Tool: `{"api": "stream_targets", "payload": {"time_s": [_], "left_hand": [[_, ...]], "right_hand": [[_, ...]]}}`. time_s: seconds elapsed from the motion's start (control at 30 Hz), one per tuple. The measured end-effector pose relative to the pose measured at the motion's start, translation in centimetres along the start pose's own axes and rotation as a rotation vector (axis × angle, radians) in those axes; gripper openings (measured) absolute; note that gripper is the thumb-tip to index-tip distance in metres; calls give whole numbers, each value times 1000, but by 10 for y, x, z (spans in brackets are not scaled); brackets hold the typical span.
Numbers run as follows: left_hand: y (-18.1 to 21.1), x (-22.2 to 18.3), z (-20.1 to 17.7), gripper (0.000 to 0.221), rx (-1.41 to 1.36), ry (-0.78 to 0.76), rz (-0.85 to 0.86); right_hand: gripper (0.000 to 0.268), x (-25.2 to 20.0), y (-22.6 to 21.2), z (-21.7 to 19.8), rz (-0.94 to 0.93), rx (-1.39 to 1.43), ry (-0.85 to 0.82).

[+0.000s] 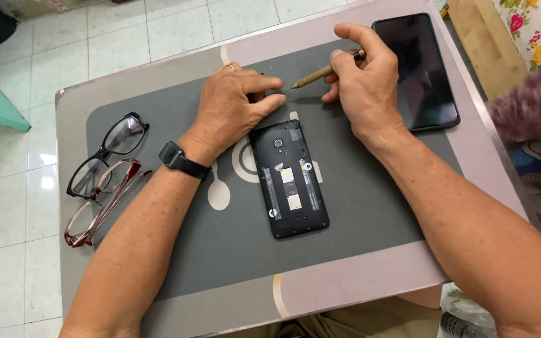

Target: Using a precision screwdriver to remove internal screws from a mobile phone during a repair process.

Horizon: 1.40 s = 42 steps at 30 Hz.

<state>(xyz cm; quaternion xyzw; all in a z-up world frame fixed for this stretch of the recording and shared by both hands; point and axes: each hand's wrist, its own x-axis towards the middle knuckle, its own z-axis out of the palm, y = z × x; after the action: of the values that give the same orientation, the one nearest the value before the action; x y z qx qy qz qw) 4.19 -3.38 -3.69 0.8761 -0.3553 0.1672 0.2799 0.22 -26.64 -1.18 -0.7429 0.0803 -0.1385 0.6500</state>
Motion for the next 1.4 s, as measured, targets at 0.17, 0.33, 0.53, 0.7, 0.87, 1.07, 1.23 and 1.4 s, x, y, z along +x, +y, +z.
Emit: {"api": "stream_targets", "payload": {"time_s": [0.17, 0.33, 0.53, 0.7, 0.87, 1.07, 1.23, 1.4], "left_hand": [[9, 5, -5, 13, -28, -29, -21], [5, 2, -4, 15, -5, -44, 8], [-1, 1, 0, 4, 55, -61, 52], [-4, 2, -3, 9, -4, -65, 16], [-11, 1, -7, 11, -140, -108, 13], [-1, 1, -6, 6, -86, -53, 21], [-1, 1, 0, 6, -36, -32, 0], [-1, 2, 1, 7, 12, -19, 29]], "right_hand": [[39, -1, -1, -2, -27, -20, -10], [30, 1, 4, -7, -205, -28, 69], [21, -11, -15, -26, -538, -205, 94], [17, -16, -19, -34, -845, -456, 93], [21, -22, -20, -37, -997, -699, 82], [21, -25, -19, -36, -992, -839, 84], [31, -28, -29, -39, -895, -921, 19], [49, -30, -35, -36, -856, -960, -42]]}}
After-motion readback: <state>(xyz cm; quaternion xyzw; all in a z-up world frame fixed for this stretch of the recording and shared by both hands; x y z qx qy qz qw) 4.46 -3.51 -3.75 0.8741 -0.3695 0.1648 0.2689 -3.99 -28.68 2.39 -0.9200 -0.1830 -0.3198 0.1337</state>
